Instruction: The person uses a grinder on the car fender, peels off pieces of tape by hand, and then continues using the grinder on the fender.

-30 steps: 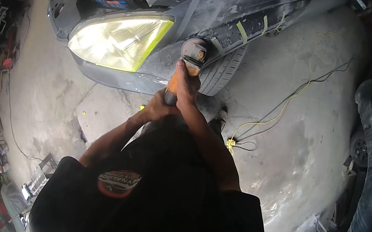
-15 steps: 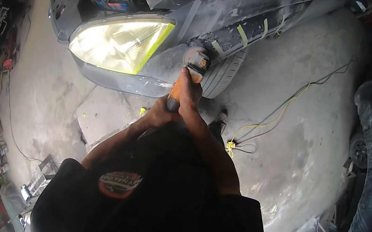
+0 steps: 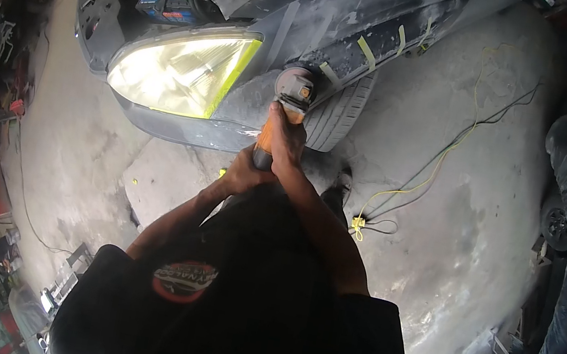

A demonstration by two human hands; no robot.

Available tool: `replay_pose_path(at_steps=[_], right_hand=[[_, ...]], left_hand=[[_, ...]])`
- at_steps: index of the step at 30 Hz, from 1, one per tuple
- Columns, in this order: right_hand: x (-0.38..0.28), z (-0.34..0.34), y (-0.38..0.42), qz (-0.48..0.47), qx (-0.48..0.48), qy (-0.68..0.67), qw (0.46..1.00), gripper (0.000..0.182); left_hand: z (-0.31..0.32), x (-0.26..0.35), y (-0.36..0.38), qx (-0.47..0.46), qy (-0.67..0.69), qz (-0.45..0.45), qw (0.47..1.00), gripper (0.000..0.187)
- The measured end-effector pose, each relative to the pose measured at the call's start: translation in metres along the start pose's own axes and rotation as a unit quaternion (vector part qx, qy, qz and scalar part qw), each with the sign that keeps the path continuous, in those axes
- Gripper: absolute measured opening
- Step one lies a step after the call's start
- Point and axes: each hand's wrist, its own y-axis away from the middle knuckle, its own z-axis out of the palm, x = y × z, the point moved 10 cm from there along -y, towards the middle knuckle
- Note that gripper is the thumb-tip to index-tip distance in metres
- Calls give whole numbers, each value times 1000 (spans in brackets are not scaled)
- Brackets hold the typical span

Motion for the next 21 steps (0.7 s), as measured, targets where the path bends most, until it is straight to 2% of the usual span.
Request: replay_pose_path(at_steps=[3,4,7,10,17,21], right_hand=[[5,-3,-4,-19,-2,-4,1000,52],[4,2,-5,-23,-16,-14,1000,52],[-8,4,-1,-67,3,-19,998,51],[10,4,1,20,-20,-24,999,51],[26,12,4,19,-31,-23,999,53],[24,8,-8,55,-14,-83,995,56]], left_hand=[[0,-4,3,1,0,-14,1000,61],[1,-2,1,-15,46,-3,999,61],[-4,-3,-2,-5,32,26,999,61],[-2,-9,2,10,28,16,999,61],[-9,2,20,12,30,-5,999,58],[-15,4,-2,37,-11,42,998,55]])
